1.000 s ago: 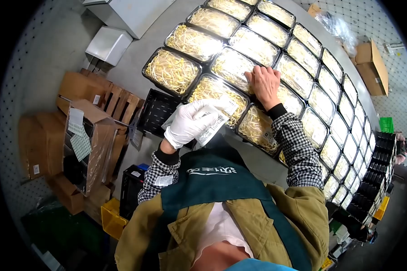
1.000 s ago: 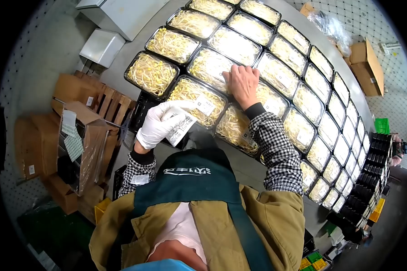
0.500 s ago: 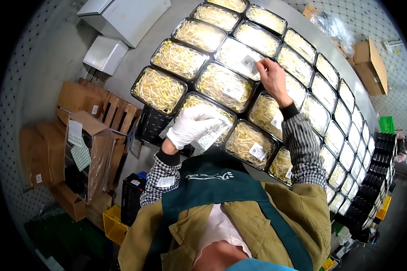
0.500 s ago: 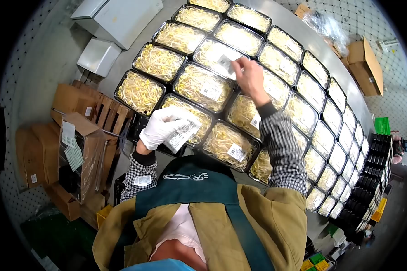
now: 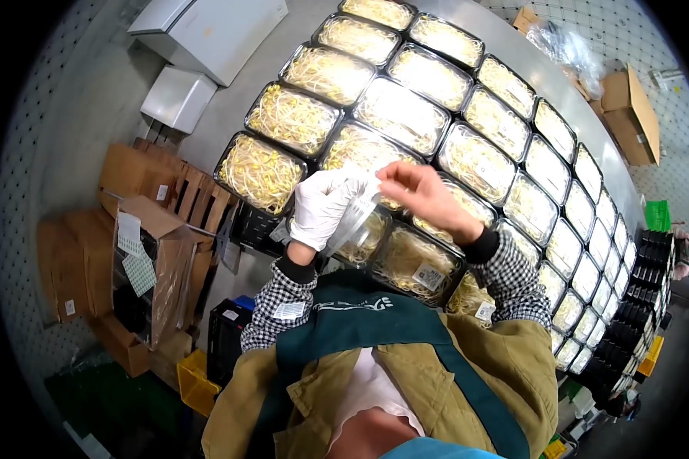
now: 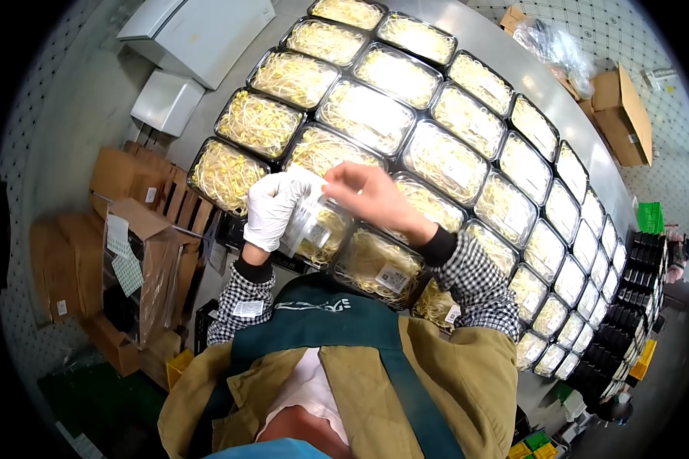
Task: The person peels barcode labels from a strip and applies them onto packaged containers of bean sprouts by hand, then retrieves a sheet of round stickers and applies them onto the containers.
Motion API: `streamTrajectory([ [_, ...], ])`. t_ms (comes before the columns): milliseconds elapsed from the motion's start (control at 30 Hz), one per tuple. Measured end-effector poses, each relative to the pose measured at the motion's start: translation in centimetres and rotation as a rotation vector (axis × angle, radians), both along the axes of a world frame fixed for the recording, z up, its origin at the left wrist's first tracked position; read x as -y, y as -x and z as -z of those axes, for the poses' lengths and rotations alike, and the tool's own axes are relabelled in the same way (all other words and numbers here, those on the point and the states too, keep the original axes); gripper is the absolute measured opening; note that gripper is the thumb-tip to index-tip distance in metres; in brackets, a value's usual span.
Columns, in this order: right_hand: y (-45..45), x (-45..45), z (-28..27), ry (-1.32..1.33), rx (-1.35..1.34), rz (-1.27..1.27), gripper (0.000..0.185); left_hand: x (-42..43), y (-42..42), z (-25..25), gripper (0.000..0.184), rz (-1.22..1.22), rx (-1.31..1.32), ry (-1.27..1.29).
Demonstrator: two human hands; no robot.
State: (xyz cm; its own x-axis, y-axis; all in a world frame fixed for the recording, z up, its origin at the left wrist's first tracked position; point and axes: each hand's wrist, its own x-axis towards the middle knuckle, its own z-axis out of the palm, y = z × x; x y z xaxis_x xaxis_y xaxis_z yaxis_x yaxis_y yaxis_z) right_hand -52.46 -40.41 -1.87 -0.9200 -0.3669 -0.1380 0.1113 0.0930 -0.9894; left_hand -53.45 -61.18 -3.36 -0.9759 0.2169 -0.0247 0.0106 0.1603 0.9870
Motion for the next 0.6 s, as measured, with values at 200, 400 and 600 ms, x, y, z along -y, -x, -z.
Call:
streamTrajectory([
  [200,9.7,-9.8,4.5,-0.471,-0.244,0.488,0.023,0.0,0.9,-0.9,0.013,0.303,0.236,-0.109],
  [400,17.2,-14.0,9.1,-1.375,-0.728,0.53,0.031,0.5,1.5,-3.8,0.019,0.373,0.06,-0.163],
  [600,12.0,-9.4,5.3,-0.841,-0.282,0.447,0.035,-1.0,1.9,-2.2,0.012,0.145,0.087,-0.176],
])
